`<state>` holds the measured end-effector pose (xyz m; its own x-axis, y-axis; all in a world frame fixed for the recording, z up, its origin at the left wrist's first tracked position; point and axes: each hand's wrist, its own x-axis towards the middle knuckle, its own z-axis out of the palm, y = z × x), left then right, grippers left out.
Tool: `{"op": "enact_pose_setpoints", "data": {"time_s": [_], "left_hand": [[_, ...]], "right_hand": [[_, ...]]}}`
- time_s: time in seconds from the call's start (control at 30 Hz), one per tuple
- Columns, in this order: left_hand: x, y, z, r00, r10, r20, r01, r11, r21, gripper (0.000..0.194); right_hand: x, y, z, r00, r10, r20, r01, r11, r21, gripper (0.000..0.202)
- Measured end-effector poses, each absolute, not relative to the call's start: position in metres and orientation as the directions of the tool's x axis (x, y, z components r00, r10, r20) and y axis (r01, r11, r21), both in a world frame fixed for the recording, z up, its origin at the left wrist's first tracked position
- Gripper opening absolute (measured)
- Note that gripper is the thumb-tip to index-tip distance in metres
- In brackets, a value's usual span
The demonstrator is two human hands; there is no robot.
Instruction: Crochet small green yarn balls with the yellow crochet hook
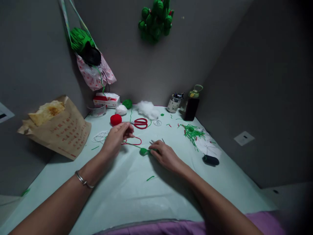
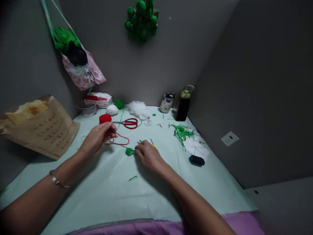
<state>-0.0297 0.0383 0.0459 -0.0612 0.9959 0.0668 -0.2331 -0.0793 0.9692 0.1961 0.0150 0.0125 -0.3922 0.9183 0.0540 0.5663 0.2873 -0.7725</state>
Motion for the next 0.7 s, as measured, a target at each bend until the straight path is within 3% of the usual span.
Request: {"op": "enact_pose_setpoints", "data": {"time_s": [0.07,0.17,0.27,0.33,0.5,0.6,0.7], "left_hand": [[-0.037,0.048,0.065,-0.084,0.991,0.107,-0.229,-0.124,0.966,0.026],[-0.047,0.068,0.089,-0.11,0.981,0.16,-0.211,-0.18,0.961,0.02],[-0.057,0.095,0.1,-0.164,0.967,0.197,-0.187,-0.226,0.956,0.012],[-0.06,0.116,0.097,-0.181,0.963,0.199,-0.155,-0.227,0.961,0.006],[-0.054,0.167,0.068,-0.116,0.988,0.106,0.015,-0.105,0.994,0.005],[-0.044,0.196,0.051,-0.041,0.998,0.042,0.148,-0.036,0.988,0.031],[-0.035,0.227,0.04,-0.028,0.999,0.019,0.263,-0.012,0.965,0.037]], "right_hand": [[0.2,0.012,0.024,-0.436,0.899,0.049,0.626,0.342,-0.701,0.017],[0.204,0.009,0.053,-0.511,0.859,0.027,0.771,0.472,-0.427,0.022],[0.204,0.014,0.083,-0.522,0.852,0.03,0.795,0.499,-0.345,0.023],[0.204,0.024,0.093,-0.503,0.863,0.038,0.791,0.478,-0.382,0.022],[0.218,0.063,0.077,-0.508,0.858,-0.073,0.587,0.282,-0.759,0.023],[0.23,0.086,0.06,-0.459,0.886,-0.07,0.627,0.267,-0.732,0.02],[0.231,0.112,0.054,-0.441,0.897,-0.024,0.67,0.312,-0.674,0.02]]}}
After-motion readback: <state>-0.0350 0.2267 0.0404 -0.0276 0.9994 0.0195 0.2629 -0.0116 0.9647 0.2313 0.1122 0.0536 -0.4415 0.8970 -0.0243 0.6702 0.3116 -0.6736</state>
